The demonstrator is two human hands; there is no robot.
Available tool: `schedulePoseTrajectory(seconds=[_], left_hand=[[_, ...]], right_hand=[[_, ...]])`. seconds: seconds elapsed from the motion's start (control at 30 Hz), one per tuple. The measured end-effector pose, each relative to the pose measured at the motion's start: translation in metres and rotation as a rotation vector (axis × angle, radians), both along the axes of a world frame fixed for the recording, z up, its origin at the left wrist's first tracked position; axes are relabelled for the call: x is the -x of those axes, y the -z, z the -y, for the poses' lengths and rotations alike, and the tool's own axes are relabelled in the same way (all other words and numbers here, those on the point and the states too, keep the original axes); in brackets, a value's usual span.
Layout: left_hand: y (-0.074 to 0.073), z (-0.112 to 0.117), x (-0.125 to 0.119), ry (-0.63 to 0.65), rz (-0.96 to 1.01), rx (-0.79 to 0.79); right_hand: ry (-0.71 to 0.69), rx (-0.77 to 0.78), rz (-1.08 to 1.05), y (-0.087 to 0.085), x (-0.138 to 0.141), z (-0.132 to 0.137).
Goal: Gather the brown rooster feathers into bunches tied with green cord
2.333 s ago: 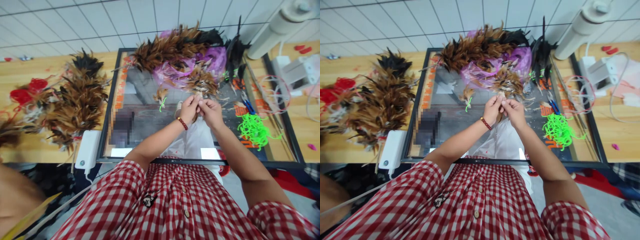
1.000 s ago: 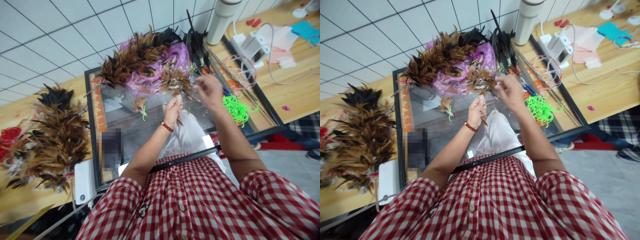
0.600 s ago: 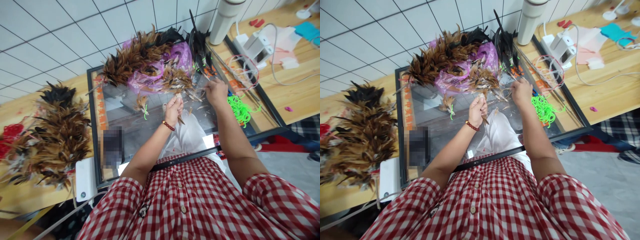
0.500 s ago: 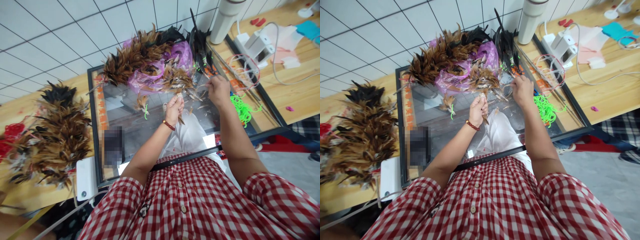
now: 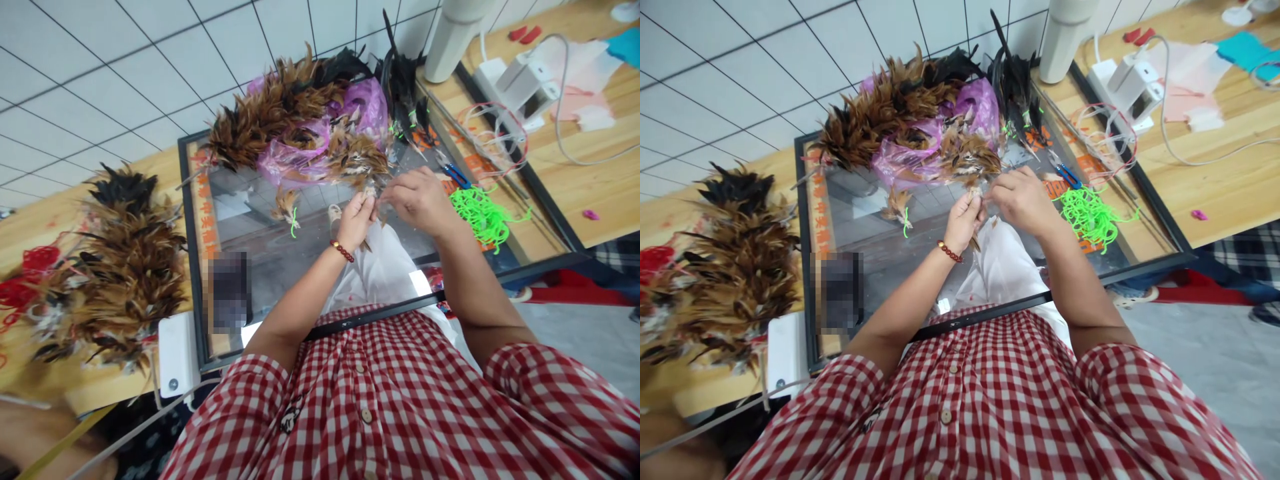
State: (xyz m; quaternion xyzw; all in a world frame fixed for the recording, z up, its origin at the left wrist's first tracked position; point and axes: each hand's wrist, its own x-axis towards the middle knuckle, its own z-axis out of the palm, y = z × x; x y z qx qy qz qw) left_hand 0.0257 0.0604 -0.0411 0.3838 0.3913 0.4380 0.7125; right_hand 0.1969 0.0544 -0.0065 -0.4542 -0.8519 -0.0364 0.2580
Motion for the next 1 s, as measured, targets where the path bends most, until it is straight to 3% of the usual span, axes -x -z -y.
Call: schedulePoseTrajectory(seconds=[0.13, 0.27, 0.4, 0.7, 0.83, 1.0], left_hand=[[0.001, 0.001, -0.001, 0.018, 0.041, -0.061], [0.002, 0.000, -0.001, -0.010, 0.027, 0.007], [0.006, -0.001, 0.001, -0.026, -0.022, -0.050], [-0.006, 0.003, 0.002, 0.119, 0.007, 0.006], [-0.012, 0.005, 0.004, 0.144, 0.058, 0.080], [-0.019, 0.007, 0.009, 0.286, 0.192, 0.280]], right_hand=[[0.004, -0.021, -0.015, -0.001, 0.001, 0.001], [-0.011, 0.044, -0.113, -0.001, 0.001, 0.000], [-0.050, 0.112, -0.181, 0.001, 0.002, 0.000], [0.014, 0.057, -0.159, 0.005, 0.003, -0.001], [-0.009, 0.202, -0.428, 0.001, 0.003, -0.001], [-0.264, 0.495, -0.656, -0.005, 0.004, 0.000]])
